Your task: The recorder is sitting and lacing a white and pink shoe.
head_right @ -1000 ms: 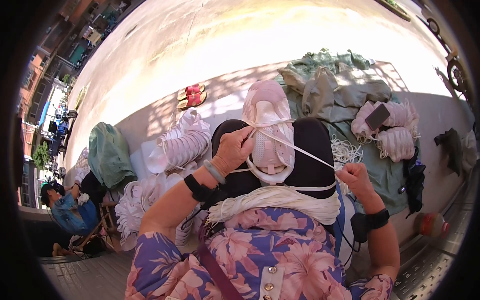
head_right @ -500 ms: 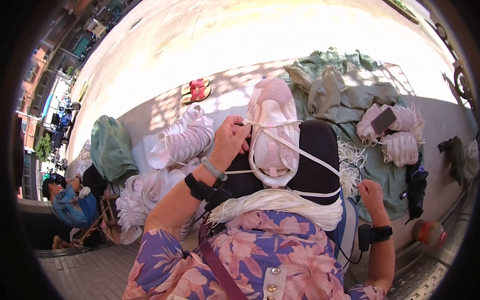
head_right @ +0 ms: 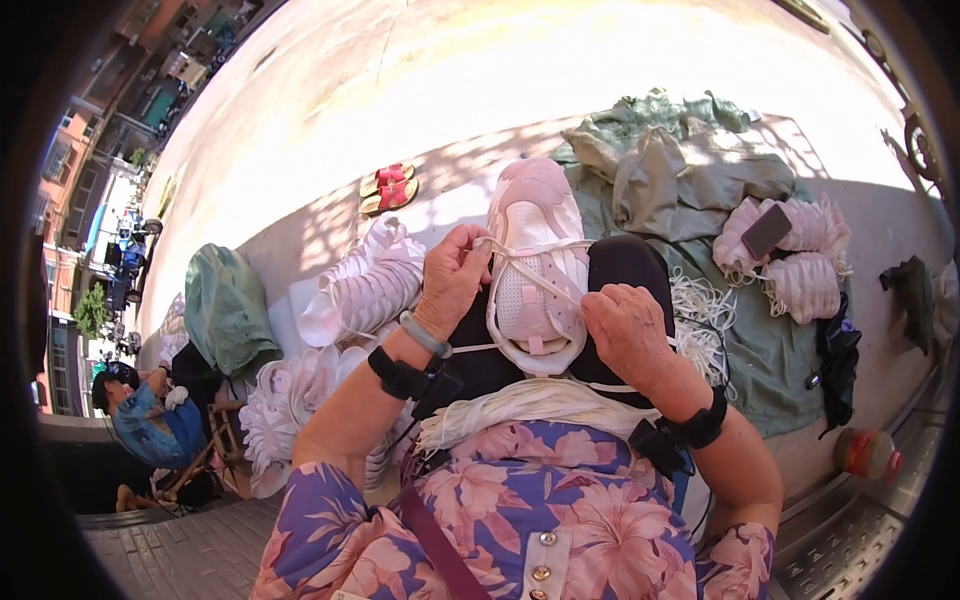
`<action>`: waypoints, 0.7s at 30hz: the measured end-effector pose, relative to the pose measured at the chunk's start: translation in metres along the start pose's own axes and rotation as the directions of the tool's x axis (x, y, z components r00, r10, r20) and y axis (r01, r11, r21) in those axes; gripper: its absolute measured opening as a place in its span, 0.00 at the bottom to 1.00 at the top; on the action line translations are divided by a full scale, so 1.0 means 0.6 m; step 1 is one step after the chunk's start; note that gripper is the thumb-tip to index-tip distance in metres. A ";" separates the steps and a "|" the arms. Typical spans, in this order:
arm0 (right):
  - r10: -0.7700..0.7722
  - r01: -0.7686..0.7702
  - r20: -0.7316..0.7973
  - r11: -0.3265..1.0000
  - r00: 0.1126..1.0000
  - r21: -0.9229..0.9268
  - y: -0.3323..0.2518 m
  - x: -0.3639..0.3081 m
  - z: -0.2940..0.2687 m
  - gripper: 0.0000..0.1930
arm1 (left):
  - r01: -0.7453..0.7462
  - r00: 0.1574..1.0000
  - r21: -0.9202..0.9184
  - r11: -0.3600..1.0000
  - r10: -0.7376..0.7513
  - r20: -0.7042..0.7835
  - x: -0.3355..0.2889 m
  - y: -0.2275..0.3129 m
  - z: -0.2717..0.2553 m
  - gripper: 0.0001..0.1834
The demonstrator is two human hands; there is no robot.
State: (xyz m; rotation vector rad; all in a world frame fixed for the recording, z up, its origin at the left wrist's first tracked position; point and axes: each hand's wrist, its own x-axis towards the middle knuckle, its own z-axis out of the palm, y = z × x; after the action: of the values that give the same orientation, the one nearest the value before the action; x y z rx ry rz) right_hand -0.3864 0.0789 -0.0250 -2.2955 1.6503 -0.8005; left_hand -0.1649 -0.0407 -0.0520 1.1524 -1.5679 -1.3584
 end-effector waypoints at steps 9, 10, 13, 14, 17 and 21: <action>0.065 -0.301 0.447 0.823 0.892 0.481 0.016 -0.126 -0.100 0.04 | -0.107 0.991 0.154 0.982 0.092 0.101 -0.013 -0.001 0.005 0.13; 0.164 -0.406 0.474 0.785 0.865 0.468 0.019 -0.134 -0.108 0.04 | -0.086 0.992 0.111 0.990 0.075 0.105 -0.014 -0.006 0.004 0.13; 0.238 -0.476 0.477 0.740 0.846 0.475 0.008 -0.120 -0.109 0.04 | -0.126 0.992 0.188 0.974 0.121 0.039 -0.015 -0.008 0.007 0.13; 0.198 -0.373 0.388 0.810 0.900 0.452 0.002 -0.105 -0.104 0.04 | -0.131 0.991 0.187 0.974 0.124 0.050 -0.013 -0.005 0.010 0.13; 0.134 -0.163 0.103 0.921 0.986 0.355 -0.003 -0.050 -0.075 0.03 | -0.171 0.981 0.349 0.921 0.190 -0.022 -0.010 0.014 0.016 0.14; 0.091 -0.051 -0.166 0.972 0.982 0.229 -0.001 0.031 -0.006 0.10 | -0.334 0.921 0.600 0.727 0.388 0.041 -0.009 0.053 0.034 0.25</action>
State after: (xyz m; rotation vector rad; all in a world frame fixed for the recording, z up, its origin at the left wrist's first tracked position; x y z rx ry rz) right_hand -0.3839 0.0627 -0.0161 -2.0508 1.6073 -1.1386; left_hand -0.1875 -0.0283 -0.0238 1.1459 -2.1023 -0.5421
